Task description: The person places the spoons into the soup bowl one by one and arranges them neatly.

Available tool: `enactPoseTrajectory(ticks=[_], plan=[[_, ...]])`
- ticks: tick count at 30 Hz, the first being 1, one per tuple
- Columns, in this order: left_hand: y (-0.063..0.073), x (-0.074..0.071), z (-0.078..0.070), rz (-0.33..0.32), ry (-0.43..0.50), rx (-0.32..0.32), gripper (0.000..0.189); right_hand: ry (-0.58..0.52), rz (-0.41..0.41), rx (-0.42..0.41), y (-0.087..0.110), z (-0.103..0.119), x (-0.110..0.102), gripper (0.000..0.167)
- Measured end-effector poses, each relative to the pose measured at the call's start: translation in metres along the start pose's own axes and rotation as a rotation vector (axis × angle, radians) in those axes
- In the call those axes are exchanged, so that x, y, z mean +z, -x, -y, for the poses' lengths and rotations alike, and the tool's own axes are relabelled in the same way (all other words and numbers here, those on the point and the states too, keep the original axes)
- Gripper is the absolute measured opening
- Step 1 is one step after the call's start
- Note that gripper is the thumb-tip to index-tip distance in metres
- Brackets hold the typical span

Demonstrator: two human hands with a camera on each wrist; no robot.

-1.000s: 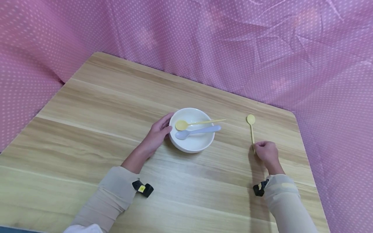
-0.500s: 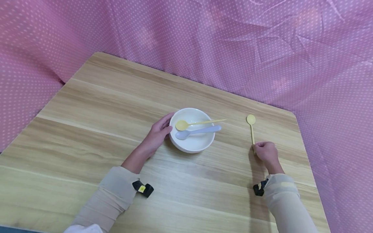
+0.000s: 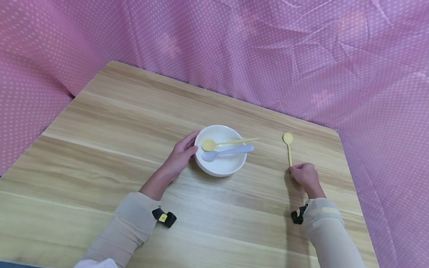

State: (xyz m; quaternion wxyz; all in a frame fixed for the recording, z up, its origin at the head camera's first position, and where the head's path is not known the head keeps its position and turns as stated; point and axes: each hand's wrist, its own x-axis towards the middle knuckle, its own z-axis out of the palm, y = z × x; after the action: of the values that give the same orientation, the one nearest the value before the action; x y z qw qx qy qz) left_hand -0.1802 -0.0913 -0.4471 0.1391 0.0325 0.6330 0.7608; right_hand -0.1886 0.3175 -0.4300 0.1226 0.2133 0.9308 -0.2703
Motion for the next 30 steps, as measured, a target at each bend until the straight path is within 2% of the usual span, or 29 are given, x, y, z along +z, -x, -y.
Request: enactPoseTrajectory(ticks=[5, 13, 18, 30], plan=[[0.0006, 0.0004, 0.0002, -0.001, 0.002, 0.000, 0.052, -0.007, 0.018, 0.016, -0.0011, -0.0006, 0.0001, 0.031], [0.0004, 0.0000, 0.0008, 0.000, 0.007, -0.005, 0.052, -0.019, -0.026, 0.008, -0.0020, -0.0009, 0.0006, 0.029], [0.0004, 0.0001, -0.0003, 0.001, 0.003, -0.011, 0.052, -0.057, -0.021, 0.019, -0.0010, 0.0006, 0.0000, 0.028], [0.0010, 0.0001, -0.0016, 0.003, -0.003, -0.016, 0.052, -0.059, -0.115, -0.054, 0.0062, 0.0030, -0.0067, 0.032]])
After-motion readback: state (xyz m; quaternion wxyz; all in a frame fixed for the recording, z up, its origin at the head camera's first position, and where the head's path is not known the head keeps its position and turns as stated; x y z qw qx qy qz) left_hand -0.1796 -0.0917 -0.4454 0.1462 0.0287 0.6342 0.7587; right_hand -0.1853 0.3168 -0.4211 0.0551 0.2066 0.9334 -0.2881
